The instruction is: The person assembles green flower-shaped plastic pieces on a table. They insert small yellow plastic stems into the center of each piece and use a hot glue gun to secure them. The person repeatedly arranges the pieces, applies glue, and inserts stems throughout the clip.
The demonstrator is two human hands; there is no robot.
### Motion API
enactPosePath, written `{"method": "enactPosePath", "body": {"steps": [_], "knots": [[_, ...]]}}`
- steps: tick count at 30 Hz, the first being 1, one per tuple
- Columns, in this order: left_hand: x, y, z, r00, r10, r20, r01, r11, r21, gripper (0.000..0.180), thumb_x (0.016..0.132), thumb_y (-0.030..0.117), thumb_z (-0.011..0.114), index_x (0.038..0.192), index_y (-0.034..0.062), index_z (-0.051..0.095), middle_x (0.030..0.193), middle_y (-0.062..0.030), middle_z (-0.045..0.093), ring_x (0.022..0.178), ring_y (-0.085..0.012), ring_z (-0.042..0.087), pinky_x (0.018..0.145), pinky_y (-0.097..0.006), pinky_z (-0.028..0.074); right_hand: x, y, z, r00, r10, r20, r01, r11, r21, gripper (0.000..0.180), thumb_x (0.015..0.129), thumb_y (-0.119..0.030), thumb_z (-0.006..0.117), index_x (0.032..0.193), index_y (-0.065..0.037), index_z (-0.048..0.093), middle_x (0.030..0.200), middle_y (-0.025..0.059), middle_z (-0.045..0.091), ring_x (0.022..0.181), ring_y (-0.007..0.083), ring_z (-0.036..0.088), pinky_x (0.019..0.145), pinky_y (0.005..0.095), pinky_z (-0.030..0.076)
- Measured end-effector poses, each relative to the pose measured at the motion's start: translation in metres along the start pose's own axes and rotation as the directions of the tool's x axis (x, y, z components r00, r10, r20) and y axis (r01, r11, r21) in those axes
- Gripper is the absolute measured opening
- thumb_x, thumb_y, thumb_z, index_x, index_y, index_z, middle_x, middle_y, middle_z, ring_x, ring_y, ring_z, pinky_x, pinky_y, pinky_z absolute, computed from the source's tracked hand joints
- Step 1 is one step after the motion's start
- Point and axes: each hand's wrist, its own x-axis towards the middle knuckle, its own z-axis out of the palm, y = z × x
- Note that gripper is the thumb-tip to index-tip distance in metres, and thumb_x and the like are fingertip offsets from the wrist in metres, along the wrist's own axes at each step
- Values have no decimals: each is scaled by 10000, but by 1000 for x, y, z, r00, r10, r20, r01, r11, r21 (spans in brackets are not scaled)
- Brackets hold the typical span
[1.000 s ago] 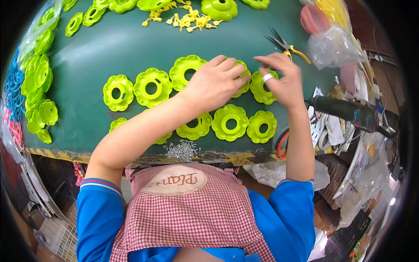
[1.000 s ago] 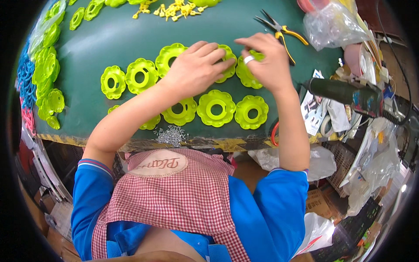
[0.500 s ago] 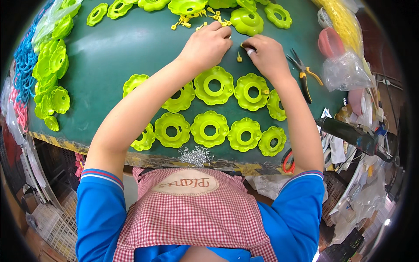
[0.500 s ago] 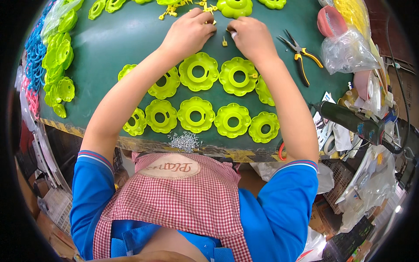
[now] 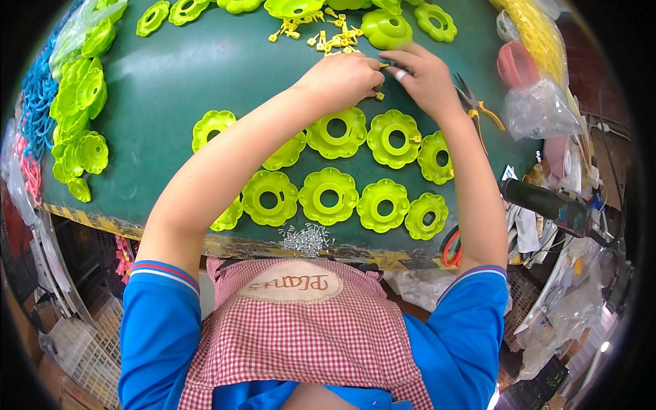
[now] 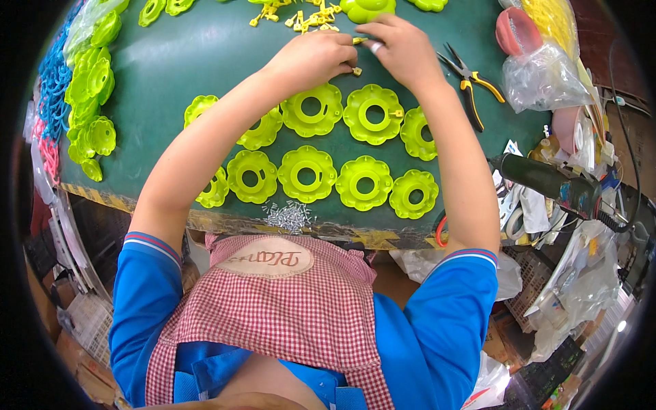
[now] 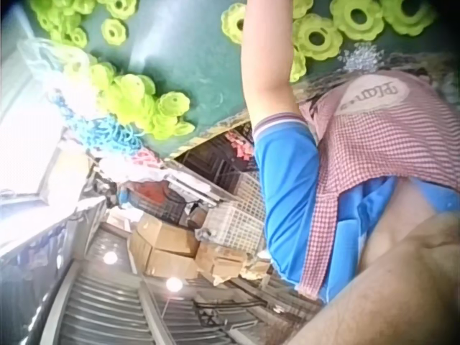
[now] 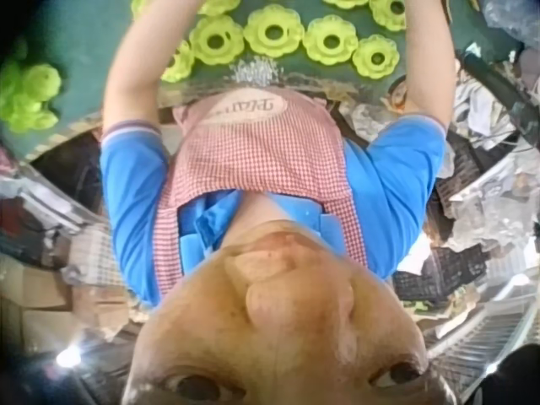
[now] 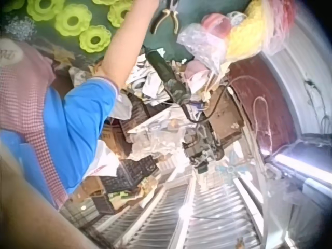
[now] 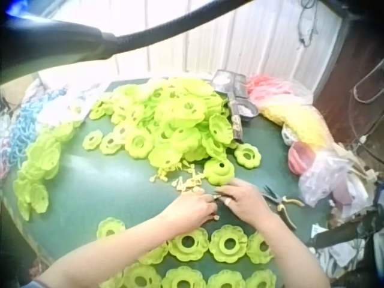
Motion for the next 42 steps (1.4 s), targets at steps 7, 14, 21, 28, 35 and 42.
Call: {"method": "enactPosePath", "body": {"steps": [7, 14, 21, 28, 35, 42], "knots": [[-36, 13, -24, 950, -58, -308, 23, 993, -116, 86, 794, 149, 702, 848, 82, 704, 952, -54, 646, 984, -266, 622, 820, -400, 533, -5, -47, -4, 857, 484, 177, -498, 691, 523, 209, 878, -24, 655, 1080, -11, 707, 947, 40, 691, 868, 101, 645, 796, 253, 520], [-81, 46, -25, 969, -143, -200, 67, 936, -346, 118, 784, 146, 747, 861, 77, 689, 937, -47, 676, 882, -270, 653, 763, -378, 533, -52, -109, -3, 774, 576, 264, -566, 440, 697, 201, 858, -58, 702, 1041, 18, 734, 911, 80, 746, 807, 100, 669, 732, 249, 535], [-95, 50, -17, 964, -18, -267, -21, 990, -140, 80, 773, 114, 728, 825, 75, 681, 894, -18, 678, 859, -233, 662, 751, -348, 542, -71, -111, -6, 861, 472, 191, -509, 789, 345, 175, 808, -72, 750, 970, -9, 731, 874, 93, 710, 784, 167, 660, 729, 282, 523], [-108, 47, 2, 967, -55, -247, 45, 998, -47, 75, 763, 94, 719, 810, 72, 664, 934, -22, 697, 913, -210, 681, 781, -326, 553, -70, -98, 9, 985, 169, 44, -169, 985, -17, 206, 723, -93, 778, 924, -73, 742, 865, 61, 631, 855, 244, 579, 762, 352, 486], [-112, 50, -11, 948, -96, -304, 42, 983, -179, 85, 750, 91, 734, 802, 73, 669, 893, -32, 693, 838, -227, 671, 725, -346, 540, -69, -121, 0, 994, 107, 15, -107, 967, 233, 261, 729, -175, 801, 968, -84, 753, 944, 84, 712, 852, 265, 652, 773, 368, 524], [-149, 46, -25, 898, -135, -420, 77, 985, -152, 86, 742, 121, 733, 788, 88, 668, 787, -18, 643, 758, -208, 628, 668, -334, 505, -52, -153, 17, 988, 72, 135, -113, 936, 334, 177, 751, -74, 780, 916, -29, 734, 891, 94, 714, 799, 258, 680, 723, 342, 534]]}}
